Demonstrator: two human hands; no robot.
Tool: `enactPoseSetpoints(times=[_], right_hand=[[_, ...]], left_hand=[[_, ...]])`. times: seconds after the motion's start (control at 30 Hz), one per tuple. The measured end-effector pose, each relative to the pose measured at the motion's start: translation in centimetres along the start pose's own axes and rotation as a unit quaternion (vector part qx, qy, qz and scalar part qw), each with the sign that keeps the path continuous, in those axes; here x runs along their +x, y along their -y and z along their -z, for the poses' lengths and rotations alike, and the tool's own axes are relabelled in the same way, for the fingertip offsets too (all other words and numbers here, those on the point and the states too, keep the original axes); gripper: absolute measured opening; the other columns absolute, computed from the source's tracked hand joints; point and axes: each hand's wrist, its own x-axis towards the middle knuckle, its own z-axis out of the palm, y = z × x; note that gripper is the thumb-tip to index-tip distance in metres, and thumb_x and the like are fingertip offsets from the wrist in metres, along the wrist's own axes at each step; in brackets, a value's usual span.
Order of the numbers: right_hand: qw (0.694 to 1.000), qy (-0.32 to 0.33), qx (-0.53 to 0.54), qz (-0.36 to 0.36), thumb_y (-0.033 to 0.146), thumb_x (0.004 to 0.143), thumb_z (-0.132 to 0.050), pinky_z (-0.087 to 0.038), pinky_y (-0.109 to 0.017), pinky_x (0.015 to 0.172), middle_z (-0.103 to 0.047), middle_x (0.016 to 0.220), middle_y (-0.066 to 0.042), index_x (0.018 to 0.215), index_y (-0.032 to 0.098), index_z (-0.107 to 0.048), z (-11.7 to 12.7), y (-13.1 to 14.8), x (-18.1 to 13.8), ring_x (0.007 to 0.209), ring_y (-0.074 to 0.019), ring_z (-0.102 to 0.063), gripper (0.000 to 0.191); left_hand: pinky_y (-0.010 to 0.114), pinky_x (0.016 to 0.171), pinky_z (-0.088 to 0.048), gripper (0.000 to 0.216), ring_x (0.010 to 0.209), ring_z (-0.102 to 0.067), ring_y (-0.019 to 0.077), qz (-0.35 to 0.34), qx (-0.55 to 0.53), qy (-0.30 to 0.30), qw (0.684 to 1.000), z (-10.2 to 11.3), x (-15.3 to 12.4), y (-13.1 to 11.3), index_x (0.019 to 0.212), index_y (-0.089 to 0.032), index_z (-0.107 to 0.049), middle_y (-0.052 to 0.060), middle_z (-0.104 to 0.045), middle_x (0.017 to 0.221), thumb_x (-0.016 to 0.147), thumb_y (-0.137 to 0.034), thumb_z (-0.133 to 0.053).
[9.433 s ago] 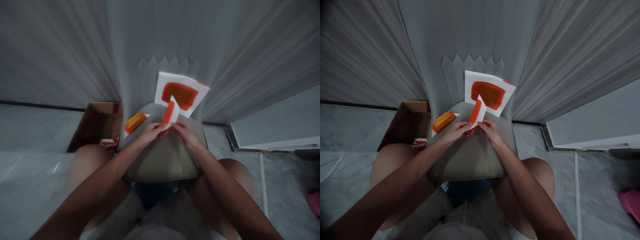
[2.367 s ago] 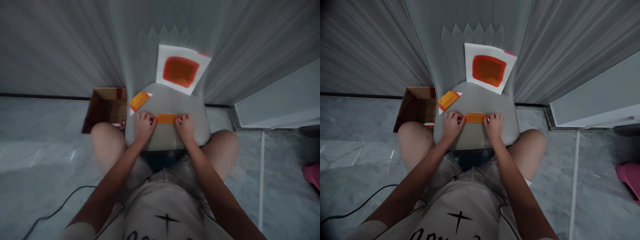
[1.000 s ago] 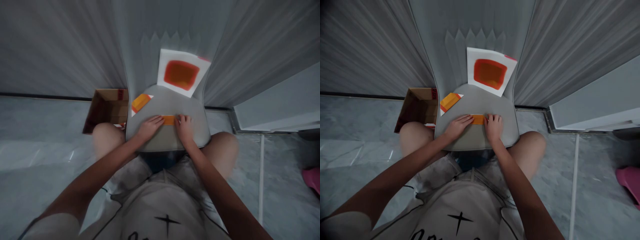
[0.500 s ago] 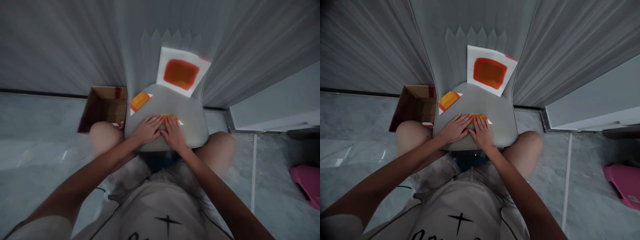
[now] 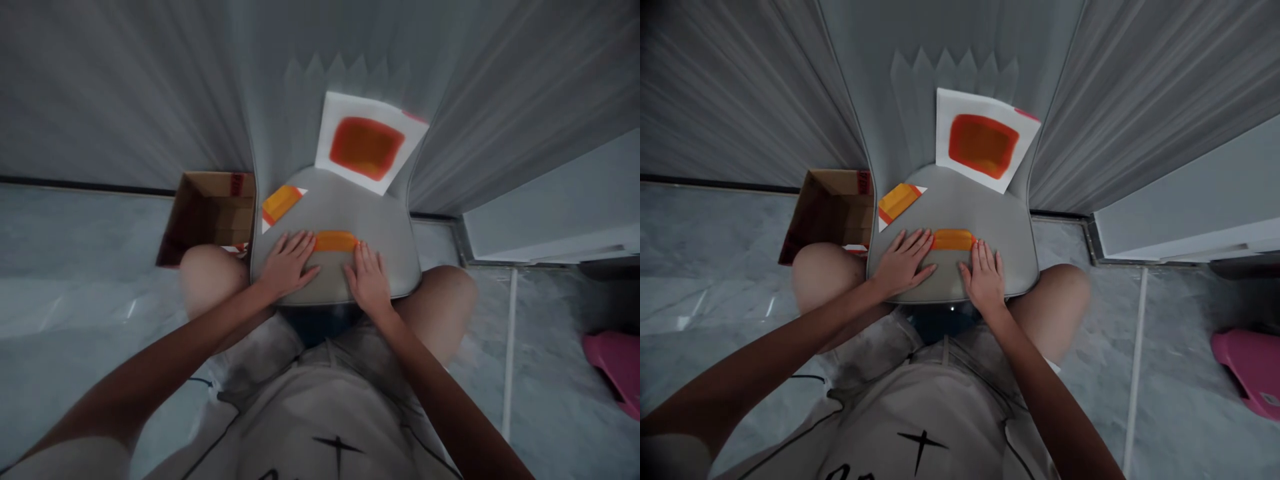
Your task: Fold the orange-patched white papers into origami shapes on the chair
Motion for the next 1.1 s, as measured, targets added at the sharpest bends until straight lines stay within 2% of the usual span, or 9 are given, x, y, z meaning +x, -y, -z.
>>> enactPoseSetpoints(times=[0.17,0.3,0.4,0.5,0.6,0.77,0.93,1.03,1.1], right_hand=[[1.0,-0.016,0.005,-0.007,0.049,0.111,-0.025,-0.017,-0.055,0.13,-0.038,0.167,-0.022,0.162,0.001,-0.035,-0.3,0.2,0.0,0.158,-0.0306,-0.032,0.071],[1.0,-0.022,0.02,-0.011,0.047,0.11,-0.027,-0.015,-0.056,0.13,-0.038,0.167,-0.022,0.163,0.003,-0.033,-0.4,0.3,0.2,0.159,-0.0307,-0.03,0.069],[1.0,-0.014,0.025,-0.005,0.043,0.11,-0.029,-0.015,-0.056,0.13,-0.038,0.168,-0.021,0.164,0.004,-0.032,-0.4,0.3,0.2,0.159,-0.03,-0.029,0.067],[1.0,-0.007,0.023,-0.007,0.039,0.109,-0.029,-0.013,-0.055,0.131,-0.038,0.168,-0.02,0.163,0.003,-0.034,-0.3,0.2,0.3,0.159,-0.0288,-0.03,0.065],[1.0,-0.006,0.019,-0.014,0.038,0.11,-0.029,-0.013,-0.054,0.131,-0.037,0.168,-0.02,0.162,0.001,-0.036,-0.1,0.3,0.4,0.158,-0.0291,-0.031,0.064],[1.0,-0.005,0.018,-0.022,0.04,0.111,-0.027,-0.013,-0.053,0.131,-0.037,0.168,-0.02,0.163,0.003,-0.035,0.1,0.6,0.5,0.159,-0.0291,-0.031,0.064],[1.0,-0.009,0.022,-0.015,0.043,0.111,-0.029,-0.017,-0.054,0.129,-0.039,0.167,-0.019,0.162,0.006,-0.038,0.3,0.5,0.4,0.157,-0.0301,-0.033,0.064],[0.998,-0.03,0.051,-0.028,0.04,0.111,-0.03,-0.027,-0.052,0.124,-0.053,0.158,-0.019,0.152,0.01,-0.054,0.8,0.2,1.3,0.148,-0.0302,-0.047,0.056],[0.994,-0.049,0.076,-0.068,0.039,0.11,-0.035,-0.037,-0.05,0.115,-0.068,0.141,-0.019,0.138,0.013,-0.065,1.1,-0.1,2.7,0.132,-0.0307,-0.06,0.049]], left_hand=[[0.059,0.133,-0.008,0.076,0.16,-0.028,0.034,0.014,0.011,-0.019,1.0,0.1,-0.3,-0.5,0.166,-0.013,-0.032,0.016,-0.035,0.17,0.103,-0.053,-0.046],[0.061,0.131,-0.013,0.093,0.164,-0.009,0.04,0.029,0.014,-0.105,0.994,0.3,1.1,-3.6,0.166,0.0,-0.024,0.025,-0.016,0.174,0.098,-0.056,-0.054],[0.055,0.133,-0.014,0.083,0.164,-0.014,0.0331,-0.06,-0.005,-0.065,0.996,-0.3,3.6,-6.3,0.166,-0.005,-0.026,0.02,-0.021,0.174,0.102,-0.055,-0.044],[0.05,0.134,-0.017,0.079,0.162,-0.024,0.0303,-0.075,-0.009,-0.007,0.997,-1.4,5.7,-7.3,0.164,-0.008,-0.035,0.016,-0.032,0.171,0.105,-0.061,-0.037],[0.048,0.133,-0.02,0.081,0.16,-0.029,0.0299,-0.056,0.002,0.026,0.998,-1.8,5.7,-5.7,0.164,-0.008,-0.036,0.015,-0.035,0.17,0.105,-0.064,-0.033],[0.049,0.132,-0.02,0.074,0.16,-0.03,0.0288,0.016,0.022,0.026,0.999,-0.7,2.9,-1.6,0.165,-0.007,-0.033,0.016,-0.035,0.17,0.109,-0.055,-0.025],[0.05,0.132,-0.02,0.075,0.159,-0.033,0.0303,0.022,0.018,0.0,1.0,-0.9,1.9,-1.0,0.165,-0.009,-0.034,0.016,-0.038,0.168,0.107,-0.057,-0.032],[0.05,0.131,-0.021,0.072,0.158,-0.034,0.0301,0.021,0.009,-0.02,1.0,-1.3,2.1,-1.1,0.164,-0.011,-0.037,0.015,-0.041,0.167,0.106,-0.055,-0.037],[0.05,0.131,-0.022,0.071,0.157,-0.036,0.0297,0.02,0.002,-0.028,0.999,-1.5,2.0,-1.0,0.163,-0.012,-0.039,0.014,-0.042,0.167,0.106,-0.055,-0.04]])
